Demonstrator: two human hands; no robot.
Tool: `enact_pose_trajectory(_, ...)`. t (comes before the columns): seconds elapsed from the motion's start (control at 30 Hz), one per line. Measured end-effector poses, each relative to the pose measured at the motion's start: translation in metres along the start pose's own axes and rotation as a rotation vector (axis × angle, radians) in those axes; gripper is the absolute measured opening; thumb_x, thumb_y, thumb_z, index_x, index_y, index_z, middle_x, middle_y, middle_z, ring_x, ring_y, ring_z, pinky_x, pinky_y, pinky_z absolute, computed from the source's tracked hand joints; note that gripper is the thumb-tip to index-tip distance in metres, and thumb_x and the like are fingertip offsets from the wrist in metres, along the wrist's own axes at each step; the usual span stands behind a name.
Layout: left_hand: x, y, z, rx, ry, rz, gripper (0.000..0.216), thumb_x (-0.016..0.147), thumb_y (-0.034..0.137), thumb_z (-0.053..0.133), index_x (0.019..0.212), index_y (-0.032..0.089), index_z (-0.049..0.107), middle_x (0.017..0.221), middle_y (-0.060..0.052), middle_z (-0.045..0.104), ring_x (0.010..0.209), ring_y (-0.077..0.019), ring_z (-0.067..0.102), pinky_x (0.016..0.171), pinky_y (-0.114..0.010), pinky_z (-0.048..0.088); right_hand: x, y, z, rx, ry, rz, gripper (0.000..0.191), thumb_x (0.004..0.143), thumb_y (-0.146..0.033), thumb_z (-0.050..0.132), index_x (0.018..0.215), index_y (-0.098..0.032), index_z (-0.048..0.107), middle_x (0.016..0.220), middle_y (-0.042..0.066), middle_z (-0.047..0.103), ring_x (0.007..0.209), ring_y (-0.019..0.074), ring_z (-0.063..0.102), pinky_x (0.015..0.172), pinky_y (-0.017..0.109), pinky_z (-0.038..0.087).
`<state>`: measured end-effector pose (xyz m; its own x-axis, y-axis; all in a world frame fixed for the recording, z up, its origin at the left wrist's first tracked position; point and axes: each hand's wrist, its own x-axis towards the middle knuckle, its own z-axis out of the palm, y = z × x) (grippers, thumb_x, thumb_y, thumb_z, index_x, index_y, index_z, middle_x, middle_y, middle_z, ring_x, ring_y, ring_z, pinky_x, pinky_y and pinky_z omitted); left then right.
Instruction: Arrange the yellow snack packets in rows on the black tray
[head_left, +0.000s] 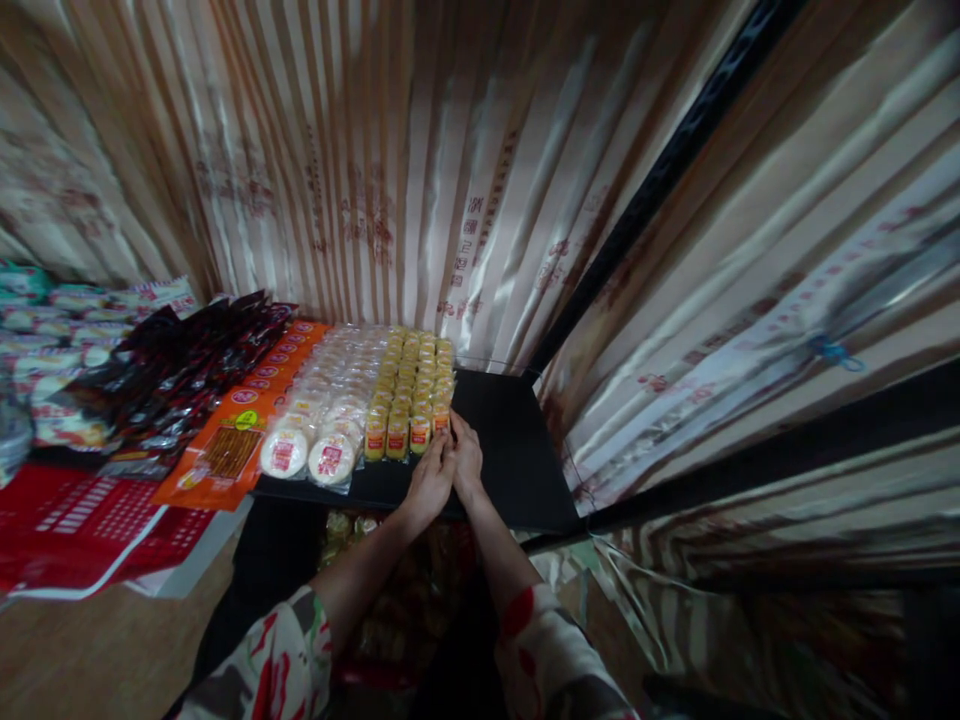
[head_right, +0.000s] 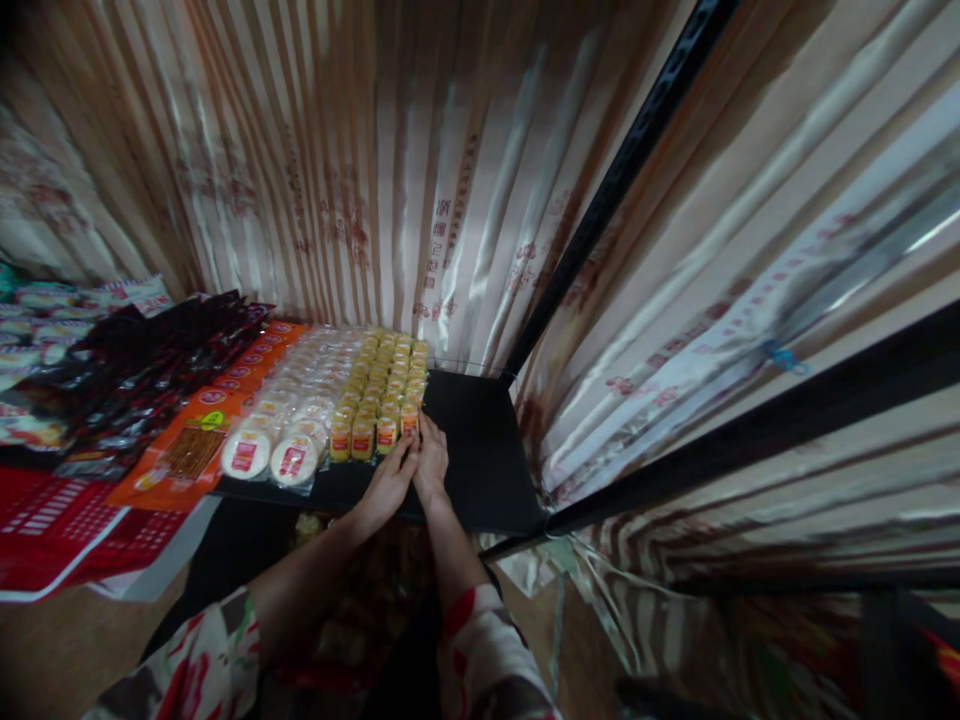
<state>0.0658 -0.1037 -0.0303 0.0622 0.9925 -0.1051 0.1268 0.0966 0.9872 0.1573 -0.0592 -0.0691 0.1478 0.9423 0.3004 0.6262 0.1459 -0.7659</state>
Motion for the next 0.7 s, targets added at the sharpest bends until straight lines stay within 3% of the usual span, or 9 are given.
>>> enact_pose_trajectory(0.27, -0.008, 0.004, -0.005, 0.086, -0.016, 0.079, 0.035, 0.083, 0.019, 0.047, 0.117, 0.019, 0.055, 0.135, -0.005, 0.047, 0.131, -0.0184, 0.033, 0.113, -0.033, 0.019, -0.001, -0.003, -0.003, 0.021, 0.039, 0.032, 0.052, 0.081, -0.030, 0.040, 0.132, -0.020, 0.043, 0.122, 0.009, 0.055, 0.107, 0.0208, 0.049, 0.091, 0.036, 0.041)
enact_pose_trajectory(0.4, -0.037, -0.002, -0.016, 0.159, 0.017, 0.193, 0.030, 0.081, 0.015, 0.045, 0.108, 0.021, 0.059, 0.123, -0.006, 0.055, 0.119, -0.0188, 0.046, 0.106, -0.032, 0.031, -0.016, -0.024, -0.017, 0.091, 0.170, 0.009, 0.047, 0.082, -0.030, 0.039, 0.126, -0.015, 0.046, 0.118, 0.012, 0.057, 0.102, 0.0197, 0.052, 0.091, 0.035, 0.040)
enact_pose_trajectory(0.5, -0.072, -0.019, -0.028, 0.204, 0.013, 0.203, 0.030, 0.082, 0.011, 0.039, 0.099, 0.020, 0.062, 0.105, -0.007, 0.060, 0.105, -0.0185, 0.055, 0.099, -0.031, 0.039, -0.048, -0.048, -0.029, 0.206, 0.194, 0.031, 0.040, 0.085, -0.033, 0.039, 0.121, -0.017, 0.047, 0.105, 0.010, 0.064, 0.094, 0.0179, 0.057, 0.082, 0.030, 0.044)
enact_pose_trajectory(0.6, -0.106, -0.045, -0.047, 0.280, -0.032, 0.195, 0.029, 0.081, 0.010, 0.037, 0.092, 0.019, 0.063, 0.095, -0.007, 0.061, 0.097, -0.0176, 0.056, 0.093, -0.030, 0.042, -0.093, -0.065, -0.030, 0.259, 0.074, 0.054, 0.033, 0.086, -0.036, 0.042, 0.111, -0.019, 0.053, 0.081, 0.005, 0.068, 0.077, 0.0164, 0.061, 0.074, 0.027, 0.046)
enact_pose_trajectory(0.7, -0.128, -0.071, -0.074, 0.562, -0.062, 0.096, 0.029, 0.081, 0.009, 0.037, 0.092, 0.018, 0.063, 0.099, -0.006, 0.060, 0.100, -0.0177, 0.054, 0.093, -0.031, 0.042, -0.138, -0.066, -0.012, 0.185, -0.167, 0.106, 0.027, 0.086, -0.035, 0.042, 0.100, -0.020, 0.059, 0.070, 0.002, 0.068, 0.066, 0.0153, 0.061, 0.067, 0.025, 0.047)
